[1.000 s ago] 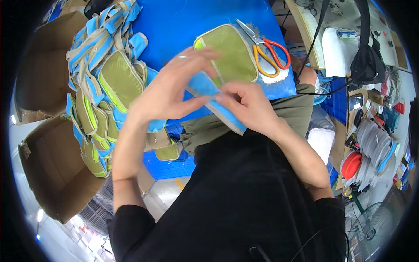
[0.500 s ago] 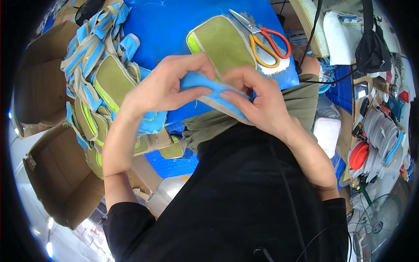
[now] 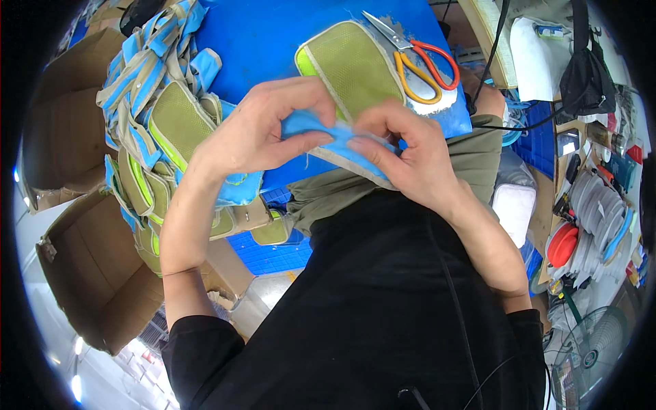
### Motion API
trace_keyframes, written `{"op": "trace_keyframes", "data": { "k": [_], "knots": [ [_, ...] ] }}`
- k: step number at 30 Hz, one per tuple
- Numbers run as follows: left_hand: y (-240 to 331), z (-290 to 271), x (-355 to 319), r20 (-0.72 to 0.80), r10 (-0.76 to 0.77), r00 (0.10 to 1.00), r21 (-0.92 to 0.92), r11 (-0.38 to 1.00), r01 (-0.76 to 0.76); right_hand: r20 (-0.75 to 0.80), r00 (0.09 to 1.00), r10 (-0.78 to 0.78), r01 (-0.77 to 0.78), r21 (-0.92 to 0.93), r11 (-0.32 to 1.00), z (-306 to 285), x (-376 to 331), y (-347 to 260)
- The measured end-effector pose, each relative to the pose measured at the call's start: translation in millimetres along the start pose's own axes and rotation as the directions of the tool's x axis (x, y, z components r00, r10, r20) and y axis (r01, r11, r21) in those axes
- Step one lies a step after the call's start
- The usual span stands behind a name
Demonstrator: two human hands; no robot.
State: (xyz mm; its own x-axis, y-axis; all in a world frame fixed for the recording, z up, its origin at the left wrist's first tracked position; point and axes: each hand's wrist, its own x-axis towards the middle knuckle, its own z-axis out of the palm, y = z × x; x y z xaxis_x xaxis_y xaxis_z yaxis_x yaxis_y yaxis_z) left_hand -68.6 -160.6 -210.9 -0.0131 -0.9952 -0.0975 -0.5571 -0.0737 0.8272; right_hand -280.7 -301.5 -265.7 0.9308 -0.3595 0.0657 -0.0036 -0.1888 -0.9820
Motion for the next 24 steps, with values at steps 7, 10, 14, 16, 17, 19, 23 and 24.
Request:
{"op": "trace_keyframes", "data": {
  "k": [7,10,14,16,17,19,23,24],
  "knots": [
    [7,0,3,-0.019,-0.081,0.997,0.024,0.996,0.081,0.029,0.994,0.105,-0.106,0.054,0.993,-1,-1,0],
    [9,-1,2,-0.027,-0.083,0.996,0.052,0.995,0.084,0.009,0.995,0.102,-0.103,0.087,0.991,3,-1,2],
    [10,-3,1,-0.01,-0.093,0.996,0.116,0.989,0.093,0.044,0.99,0.132,-0.135,0.056,0.989,0,-1,0],
    [12,-3,1,-0.013,-0.093,0.996,0.125,0.988,0.094,0.045,0.992,0.12,-0.122,0.042,0.992,0,-1,0],
    [13,-4,1,-0.015,-0.092,0.996,0.13,0.987,0.094,0.049,0.991,0.127,-0.13,0.064,0.99,0,-1,1],
    [13,-3,0,-0.022,-0.099,0.995,0.075,0.992,0.101,0.058,0.989,0.139,-0.145,0.106,0.984,0,-1,1],
    [13,0,-4,-0.057,-0.182,0.982,-0.116,0.978,0.175,0.046,0.981,0.186,-0.192,0.205,0.96,2,-3,1],
    [12,1,-5,-0.068,-0.191,0.979,-0.135,0.974,0.18,0.044,0.978,0.204,-0.208,0.237,0.949,3,-3,-1]
  ]
}}
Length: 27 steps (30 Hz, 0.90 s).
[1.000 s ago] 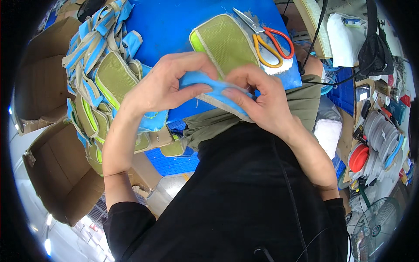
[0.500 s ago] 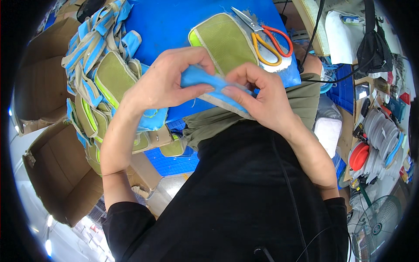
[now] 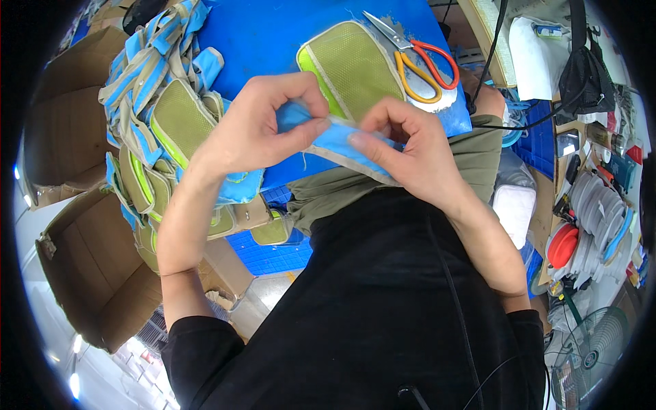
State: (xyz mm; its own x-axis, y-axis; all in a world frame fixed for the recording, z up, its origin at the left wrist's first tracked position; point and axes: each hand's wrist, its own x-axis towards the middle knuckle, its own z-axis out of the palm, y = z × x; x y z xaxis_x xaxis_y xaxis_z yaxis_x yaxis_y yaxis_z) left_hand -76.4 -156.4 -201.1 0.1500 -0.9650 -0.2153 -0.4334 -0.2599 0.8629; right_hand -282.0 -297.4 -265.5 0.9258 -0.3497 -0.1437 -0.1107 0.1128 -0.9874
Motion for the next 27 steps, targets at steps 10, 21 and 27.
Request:
{"op": "trace_keyframes", "data": {
  "k": [10,21,27],
  "knots": [
    [8,3,-2,0.011,-0.049,0.999,-0.039,0.998,0.05,0.023,1.0,0.003,-0.005,0.095,0.995,0,2,1],
    [5,-1,2,0.068,0.089,0.994,0.032,0.995,-0.091,0.039,0.997,-0.061,0.059,0.042,0.997,-7,-3,-10],
    [10,0,-1,0.05,-0.079,0.996,-0.091,0.992,0.083,0.069,0.997,0.033,-0.04,0.113,0.993,-7,-2,-9]
  ]
}}
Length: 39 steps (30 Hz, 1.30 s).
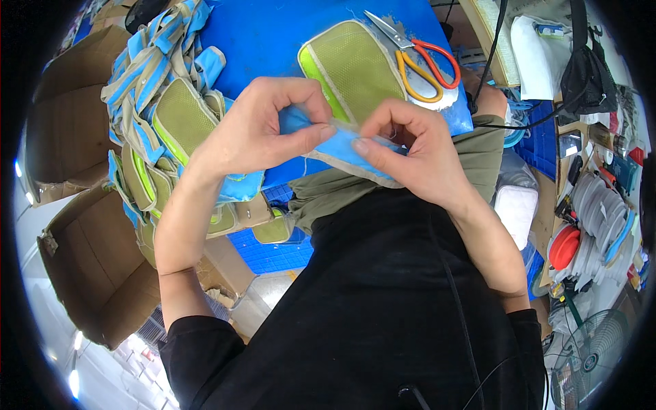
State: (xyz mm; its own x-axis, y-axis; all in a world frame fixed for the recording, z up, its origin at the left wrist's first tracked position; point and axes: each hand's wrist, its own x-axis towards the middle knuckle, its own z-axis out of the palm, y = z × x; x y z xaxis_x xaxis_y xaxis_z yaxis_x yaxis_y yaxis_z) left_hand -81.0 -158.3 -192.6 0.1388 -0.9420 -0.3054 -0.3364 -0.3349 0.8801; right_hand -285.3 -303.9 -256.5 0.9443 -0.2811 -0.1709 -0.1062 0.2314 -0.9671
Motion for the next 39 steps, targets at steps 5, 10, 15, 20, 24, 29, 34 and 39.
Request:
{"op": "trace_keyframes", "data": {
  "k": [5,10,15,20,24,29,34,39],
  "knots": [
    [5,0,1,-0.017,-0.042,0.999,0.014,0.999,0.043,-0.016,1.0,0.027,-0.026,0.063,0.998,3,4,6],
    [5,2,1,-0.035,0.003,0.999,0.073,0.997,-0.001,0.055,0.986,0.157,-0.162,0.105,0.981,4,4,0],
    [11,-2,1,0.012,-0.148,0.989,0.008,0.989,0.148,0.089,0.983,0.16,-0.161,0.007,0.987,-1,2,-5],
    [1,-4,-2,0.021,-0.097,0.995,-0.09,0.991,0.098,0.105,0.985,0.139,-0.142,0.018,0.99,-1,1,-8],
    [4,-3,-1,0.009,-0.059,0.998,-0.097,0.994,0.06,0.108,0.986,0.129,-0.134,0.041,0.99,0,-1,-9],
    [15,-2,-2,-0.008,-0.144,0.99,-0.061,0.988,0.143,0.118,0.986,0.117,-0.124,0.055,0.991,-1,-2,-8],
    [14,-4,-5,0.0,-0.072,0.997,0.035,0.997,0.072,0.119,0.99,0.075,-0.082,0.056,0.995,-1,-2,-6],
    [16,-7,-7,0.021,-0.159,0.987,0.057,0.986,0.158,0.111,0.991,0.07,-0.078,0.067,0.995,1,-1,-5]
  ]
}}
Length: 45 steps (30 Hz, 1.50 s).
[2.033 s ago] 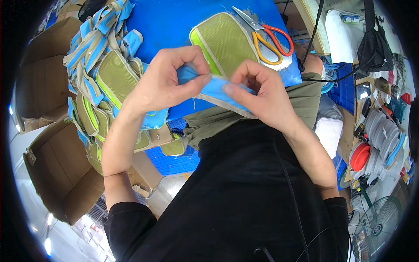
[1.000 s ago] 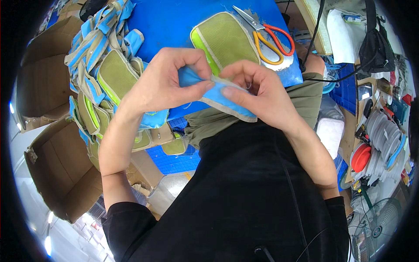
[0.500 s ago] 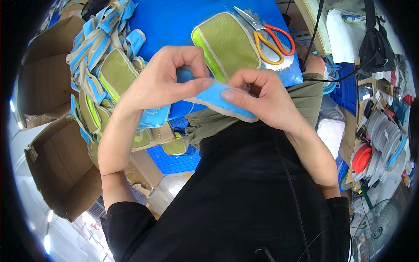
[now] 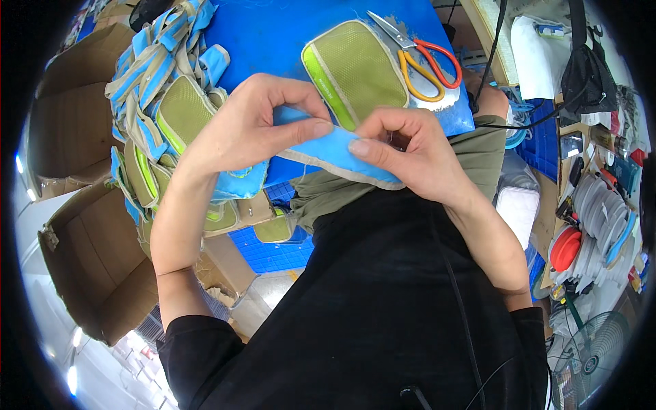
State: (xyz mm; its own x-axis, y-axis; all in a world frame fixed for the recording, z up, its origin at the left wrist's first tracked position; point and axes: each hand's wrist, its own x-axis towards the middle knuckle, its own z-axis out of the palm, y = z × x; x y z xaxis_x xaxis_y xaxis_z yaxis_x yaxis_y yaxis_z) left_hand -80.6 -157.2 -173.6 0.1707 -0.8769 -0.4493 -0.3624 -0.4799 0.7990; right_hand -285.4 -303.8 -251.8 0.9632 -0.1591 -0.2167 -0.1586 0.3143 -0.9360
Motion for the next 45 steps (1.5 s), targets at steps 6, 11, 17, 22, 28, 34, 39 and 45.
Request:
{"op": "trace_keyframes", "data": {
  "k": [6,11,17,22,28,34,39,45],
  "knots": [
    [-4,3,-4,-0.044,0.063,0.997,-0.001,0.998,-0.063,-0.008,1.0,-0.001,0.001,0.016,1.0,3,2,5],
    [-6,3,-8,-0.075,0.082,0.994,-0.011,0.996,-0.083,0.004,1.0,0.005,-0.005,0.061,0.998,8,4,5],
    [-6,3,-20,-0.122,0.152,0.981,0.155,0.979,-0.133,-0.112,0.991,-0.073,0.046,-0.228,0.973,-2,15,19],
    [-5,5,-34,-0.13,0.19,0.973,0.137,0.975,-0.172,-0.371,0.866,-0.336,-0.153,-0.836,0.528,-51,37,47],
    [4,7,-40,-0.093,0.236,0.967,0.178,0.96,-0.217,-0.373,0.864,-0.337,-0.217,-0.882,0.419,-54,62,56],
    [7,-3,-46,-0.082,0.296,0.952,0.231,0.935,-0.27,-0.3,0.908,-0.293,0.006,-0.689,0.724,-36,64,40],
    [11,-15,-31,-0.052,0.397,0.916,0.305,0.88,-0.364,-0.125,0.931,-0.343,0.241,-0.495,0.835,8,42,0],
    [3,-29,-8,-0.025,0.414,0.91,0.383,0.845,-0.373,0.07,0.91,-0.409,0.394,-0.457,0.798,7,31,15]
  ]
}}
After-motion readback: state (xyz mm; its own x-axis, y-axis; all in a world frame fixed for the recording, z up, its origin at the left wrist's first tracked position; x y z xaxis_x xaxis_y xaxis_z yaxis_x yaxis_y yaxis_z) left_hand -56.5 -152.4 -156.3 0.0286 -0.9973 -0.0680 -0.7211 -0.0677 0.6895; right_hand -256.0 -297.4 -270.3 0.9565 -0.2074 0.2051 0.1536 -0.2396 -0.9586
